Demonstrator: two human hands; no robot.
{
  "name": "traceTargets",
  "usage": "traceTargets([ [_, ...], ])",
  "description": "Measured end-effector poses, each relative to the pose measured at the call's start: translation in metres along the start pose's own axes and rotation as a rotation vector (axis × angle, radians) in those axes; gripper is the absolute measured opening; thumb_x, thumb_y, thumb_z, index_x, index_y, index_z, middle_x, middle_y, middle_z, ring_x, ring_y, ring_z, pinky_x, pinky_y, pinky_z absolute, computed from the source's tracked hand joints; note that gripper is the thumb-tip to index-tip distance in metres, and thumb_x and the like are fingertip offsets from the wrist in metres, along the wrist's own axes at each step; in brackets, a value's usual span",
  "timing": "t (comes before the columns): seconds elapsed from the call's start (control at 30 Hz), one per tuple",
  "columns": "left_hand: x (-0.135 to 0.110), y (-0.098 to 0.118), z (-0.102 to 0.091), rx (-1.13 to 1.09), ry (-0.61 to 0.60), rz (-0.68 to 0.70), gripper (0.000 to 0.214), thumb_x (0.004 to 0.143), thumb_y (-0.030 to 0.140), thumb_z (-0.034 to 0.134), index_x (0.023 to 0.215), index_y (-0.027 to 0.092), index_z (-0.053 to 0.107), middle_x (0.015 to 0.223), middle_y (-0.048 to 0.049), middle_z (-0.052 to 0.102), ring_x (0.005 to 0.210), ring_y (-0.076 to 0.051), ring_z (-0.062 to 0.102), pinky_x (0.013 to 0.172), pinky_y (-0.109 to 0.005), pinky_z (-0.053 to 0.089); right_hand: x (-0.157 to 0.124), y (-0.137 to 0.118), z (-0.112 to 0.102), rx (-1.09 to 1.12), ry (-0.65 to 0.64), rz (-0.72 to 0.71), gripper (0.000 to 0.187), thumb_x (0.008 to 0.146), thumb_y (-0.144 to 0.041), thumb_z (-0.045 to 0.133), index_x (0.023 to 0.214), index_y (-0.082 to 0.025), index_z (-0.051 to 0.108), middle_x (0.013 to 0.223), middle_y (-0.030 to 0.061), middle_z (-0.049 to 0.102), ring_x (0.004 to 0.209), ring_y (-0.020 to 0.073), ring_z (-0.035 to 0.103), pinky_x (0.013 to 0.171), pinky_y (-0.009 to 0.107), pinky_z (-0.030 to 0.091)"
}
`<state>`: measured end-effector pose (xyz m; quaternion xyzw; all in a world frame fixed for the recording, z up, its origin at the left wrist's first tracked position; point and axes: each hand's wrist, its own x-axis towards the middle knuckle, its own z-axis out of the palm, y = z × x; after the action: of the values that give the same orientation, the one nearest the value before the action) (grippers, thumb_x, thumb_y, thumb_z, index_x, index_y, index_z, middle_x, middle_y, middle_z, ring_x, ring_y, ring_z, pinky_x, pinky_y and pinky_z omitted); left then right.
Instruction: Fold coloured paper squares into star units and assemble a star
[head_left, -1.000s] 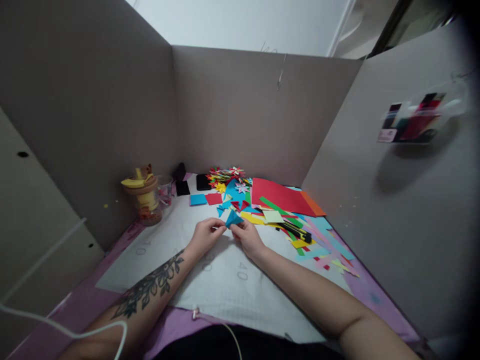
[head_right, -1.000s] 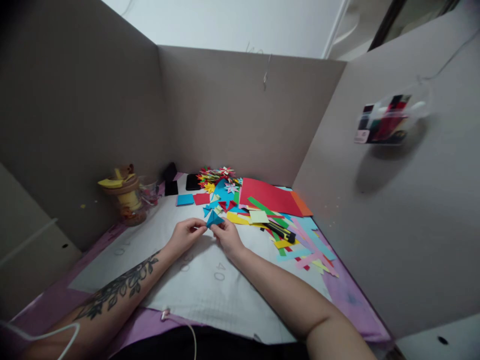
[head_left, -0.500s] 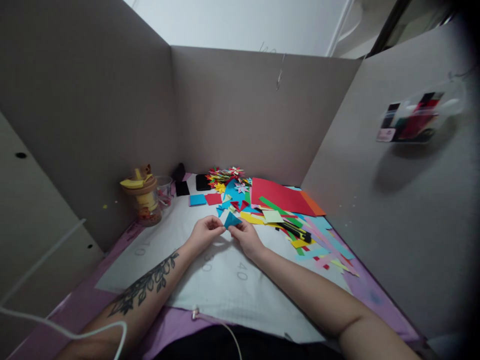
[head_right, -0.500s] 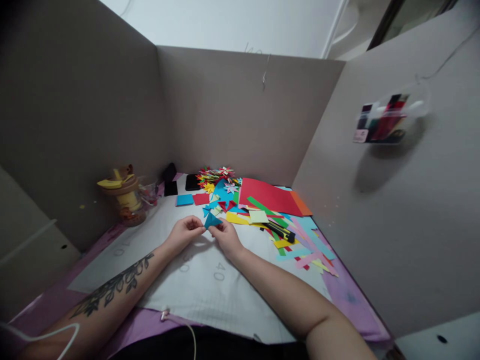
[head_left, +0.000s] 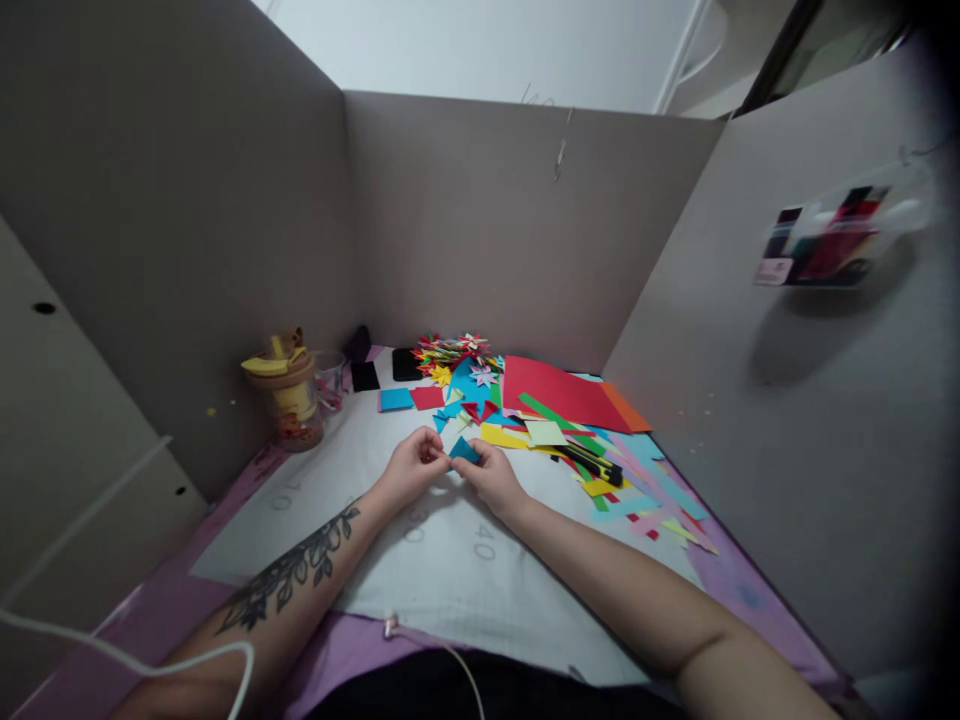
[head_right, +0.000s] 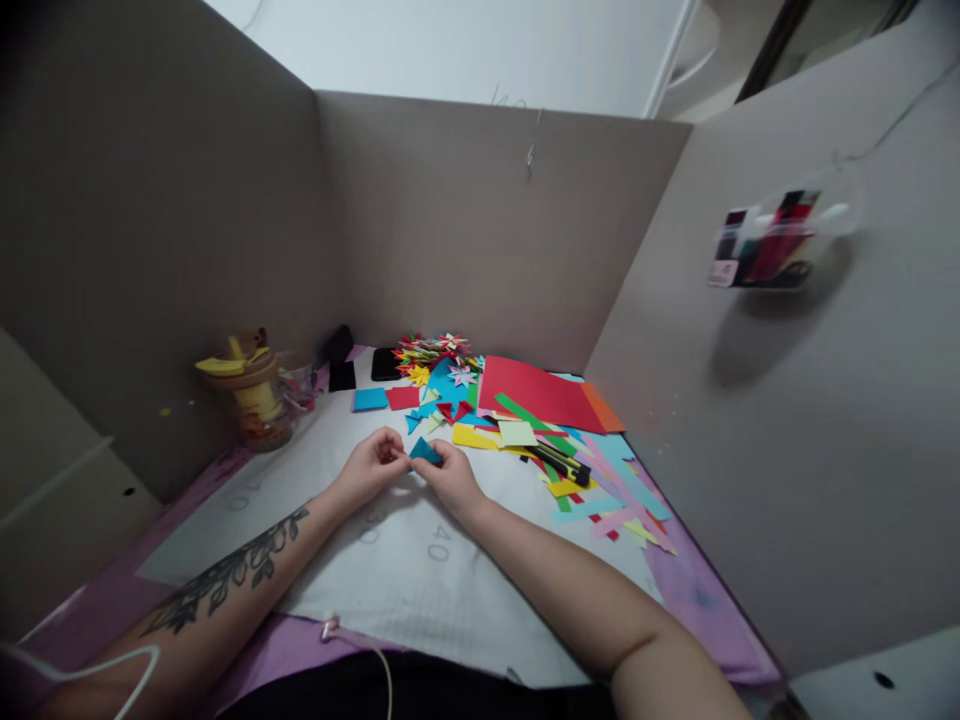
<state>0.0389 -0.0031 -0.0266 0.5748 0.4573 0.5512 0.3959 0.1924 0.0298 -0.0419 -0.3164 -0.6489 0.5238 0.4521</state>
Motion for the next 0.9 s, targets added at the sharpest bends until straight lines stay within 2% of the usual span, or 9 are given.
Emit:
traceTargets([
  [0.1,0.0,-0.003,0.0,0.053,-0.026,0.023,0.016,0.068,0.021,0.063,0.078,0.017,0.05,0.066,0.0033,0.056,0.059,-0.008,0.052,0.055,-0.02,0.039,0.001,0.0,-0.002,-0.036,0.029,0.02,0.021,0.068,-0.032,0.064,0.062,-0.017,0.052,0.055,-0.0048,0.045,0.053,0.0094,0.038,0.052,0.022,0.03],
  [0.33,0.001,-0.008,-0.002,0.241,-0.041,0.074,0.009,0.069,0.019,0.059,0.074,0.017,0.052,0.066,0.0027,0.056,0.059,-0.009,0.051,0.055,-0.02,0.039,0.004,0.003,-0.002,0.047,0.161,0.104,0.021,0.067,-0.034,0.063,0.065,-0.017,0.051,0.051,-0.0057,0.048,0.047,0.0089,0.039,0.047,0.022,0.029],
  [0.47,0.001,-0.005,-0.002,0.266,-0.041,0.098,0.008,0.069,0.018,0.056,0.076,0.016,0.053,0.066,0.0027,0.055,0.06,-0.009,0.051,0.056,-0.02,0.04,0.003,0.001,-0.002,0.049,0.16,0.096,0.021,0.067,-0.034,0.064,0.065,-0.017,0.052,0.051,-0.0055,0.048,0.047,0.0087,0.039,0.047,0.022,0.029],
  [0.73,0.0,-0.002,-0.004,0.279,0.006,0.054,0.013,0.07,0.025,0.058,0.08,0.017,0.057,0.069,0.0001,0.06,0.065,-0.012,0.057,0.06,-0.022,0.045,0.005,0.001,-0.007,0.054,0.207,0.102,0.023,0.068,-0.037,0.063,0.066,-0.016,0.052,0.053,-0.0039,0.049,0.048,0.0094,0.041,0.047,0.022,0.031],
  [0.9,-0.002,0.003,-0.004,0.306,-0.063,0.081,0.016,0.072,0.025,0.056,0.083,0.016,0.063,0.081,-0.0042,0.065,0.076,-0.016,0.06,0.063,-0.023,0.047,0.002,-0.001,-0.005,-0.022,0.148,0.044,0.02,0.07,-0.033,0.062,0.065,-0.016,0.054,0.055,-0.0038,0.05,0.052,0.0101,0.043,0.051,0.022,0.033],
])
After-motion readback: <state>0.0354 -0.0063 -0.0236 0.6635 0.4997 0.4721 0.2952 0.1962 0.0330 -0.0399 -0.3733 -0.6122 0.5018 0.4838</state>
